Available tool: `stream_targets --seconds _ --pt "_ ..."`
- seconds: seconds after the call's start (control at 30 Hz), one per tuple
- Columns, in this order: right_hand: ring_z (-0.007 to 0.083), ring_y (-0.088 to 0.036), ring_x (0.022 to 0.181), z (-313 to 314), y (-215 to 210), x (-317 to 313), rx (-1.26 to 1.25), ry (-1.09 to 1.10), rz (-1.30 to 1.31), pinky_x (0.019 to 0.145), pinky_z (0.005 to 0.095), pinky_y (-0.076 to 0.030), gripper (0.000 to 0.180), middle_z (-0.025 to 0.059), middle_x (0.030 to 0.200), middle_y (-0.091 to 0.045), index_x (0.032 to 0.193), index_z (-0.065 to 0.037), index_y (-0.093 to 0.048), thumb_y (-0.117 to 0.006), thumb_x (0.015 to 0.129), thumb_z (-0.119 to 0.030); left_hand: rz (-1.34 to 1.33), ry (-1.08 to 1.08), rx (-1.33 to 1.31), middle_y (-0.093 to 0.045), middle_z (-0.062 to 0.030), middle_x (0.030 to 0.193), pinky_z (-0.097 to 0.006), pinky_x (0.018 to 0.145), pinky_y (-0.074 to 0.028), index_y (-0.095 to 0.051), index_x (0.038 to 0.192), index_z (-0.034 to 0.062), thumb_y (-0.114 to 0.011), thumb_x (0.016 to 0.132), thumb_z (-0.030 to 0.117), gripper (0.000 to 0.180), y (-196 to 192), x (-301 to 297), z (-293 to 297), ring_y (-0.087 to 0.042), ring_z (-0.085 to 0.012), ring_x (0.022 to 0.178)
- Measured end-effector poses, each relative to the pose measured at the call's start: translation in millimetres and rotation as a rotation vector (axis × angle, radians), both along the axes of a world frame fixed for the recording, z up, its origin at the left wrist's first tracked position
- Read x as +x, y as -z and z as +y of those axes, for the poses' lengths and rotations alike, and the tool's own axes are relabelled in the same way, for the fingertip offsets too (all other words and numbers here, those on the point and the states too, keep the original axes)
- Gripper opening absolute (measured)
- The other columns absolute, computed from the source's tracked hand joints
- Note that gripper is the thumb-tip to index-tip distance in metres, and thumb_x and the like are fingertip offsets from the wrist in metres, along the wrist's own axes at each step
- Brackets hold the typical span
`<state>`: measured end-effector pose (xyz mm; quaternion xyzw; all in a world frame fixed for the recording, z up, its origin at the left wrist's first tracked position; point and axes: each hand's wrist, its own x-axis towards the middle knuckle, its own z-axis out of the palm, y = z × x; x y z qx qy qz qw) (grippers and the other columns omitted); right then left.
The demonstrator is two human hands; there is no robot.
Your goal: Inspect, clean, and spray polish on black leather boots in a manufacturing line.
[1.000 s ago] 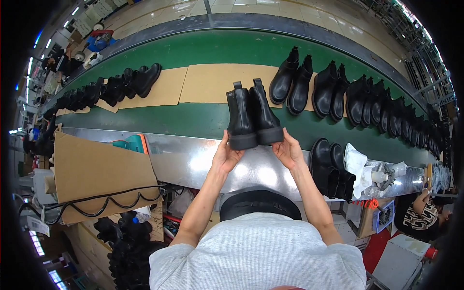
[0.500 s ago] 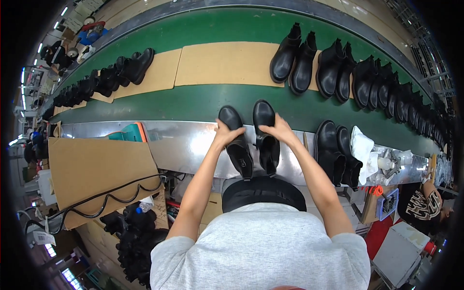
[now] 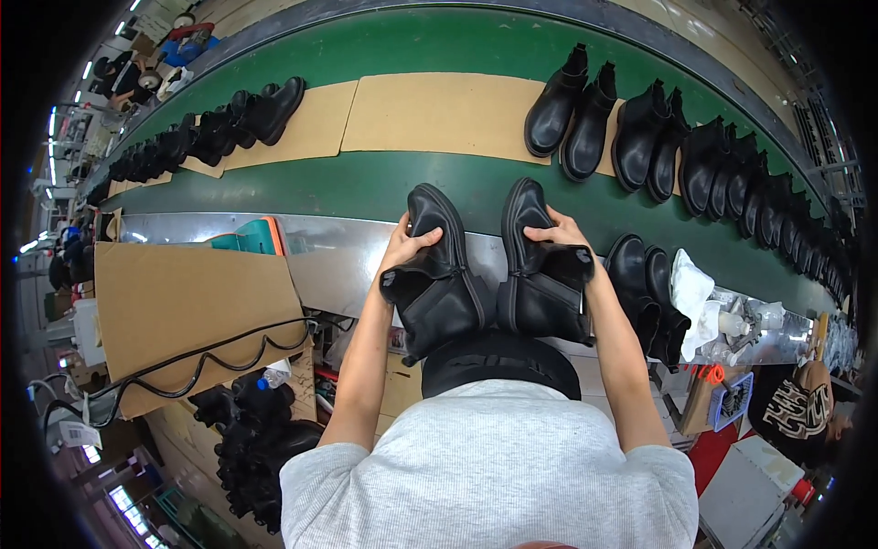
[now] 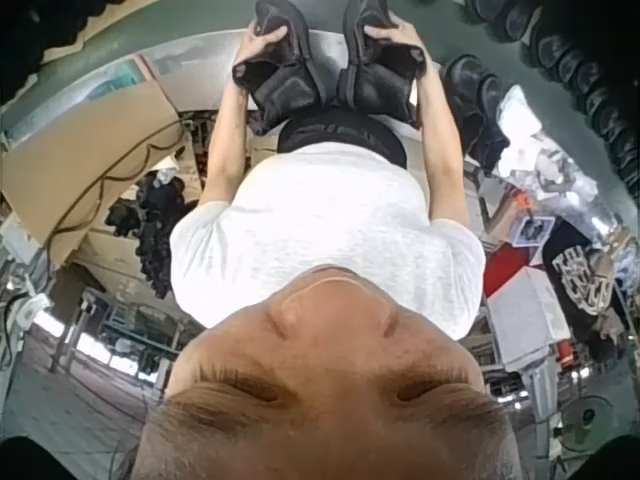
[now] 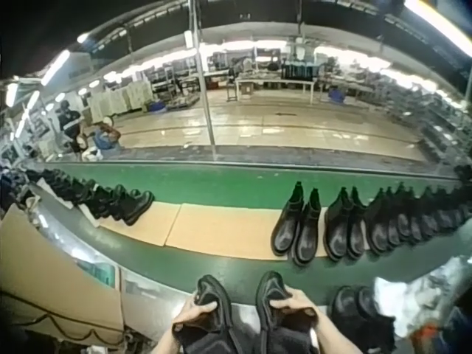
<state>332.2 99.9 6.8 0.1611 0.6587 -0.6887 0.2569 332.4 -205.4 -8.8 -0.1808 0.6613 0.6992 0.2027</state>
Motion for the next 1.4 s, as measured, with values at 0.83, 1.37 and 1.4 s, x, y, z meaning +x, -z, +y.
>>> stream_targets --seconds 0.83,1.37,1.4 --pt "0.0242 -0.061 0.097 0 -102 52 -1.025 0.18 -0.261 0.084 0.0355 -0.052 0.07 0.017 0.111 -0.059 0.121 0.005 -0.046 -0.046 0.087 -0.056 -0.309 0.265 1.108 -0.06 -0.0152 0.106 -0.034 0.073 -0.053 -0.053 0.119 0.0035 -0.044 0.086 0.058 0.064 -114 34 29 -0.062 -0.0277 0.091" --pt "0.0241 -0.057 0.107 -39 -37 73 -0.918 0.492 -0.287 0.096 0.0394 -0.043 0.046 0.0117 0.119 -0.058 0.122 -0.003 -0.051 -0.055 0.089 -0.034 -0.346 -0.187 0.964 -0.049 -0.0154 0.127 -0.046 0.098 -0.042 -0.038 0.131 0.0038 -0.051 0.091 0.032 0.051 -53 76 45 -0.05 -0.028 0.117" --pt "0.0243 -0.057 0.108 -41 -41 62 -0.834 0.563 -0.245 0.096 0.0401 -0.043 0.046 0.0119 0.119 -0.057 0.123 -0.004 -0.05 -0.054 0.089 -0.036 -0.36 -0.235 0.993 -0.045 -0.0155 0.131 -0.049 0.098 -0.041 -0.035 0.132 0.0049 -0.056 0.089 0.032 0.054 -56 67 46 -0.048 -0.0285 0.119"
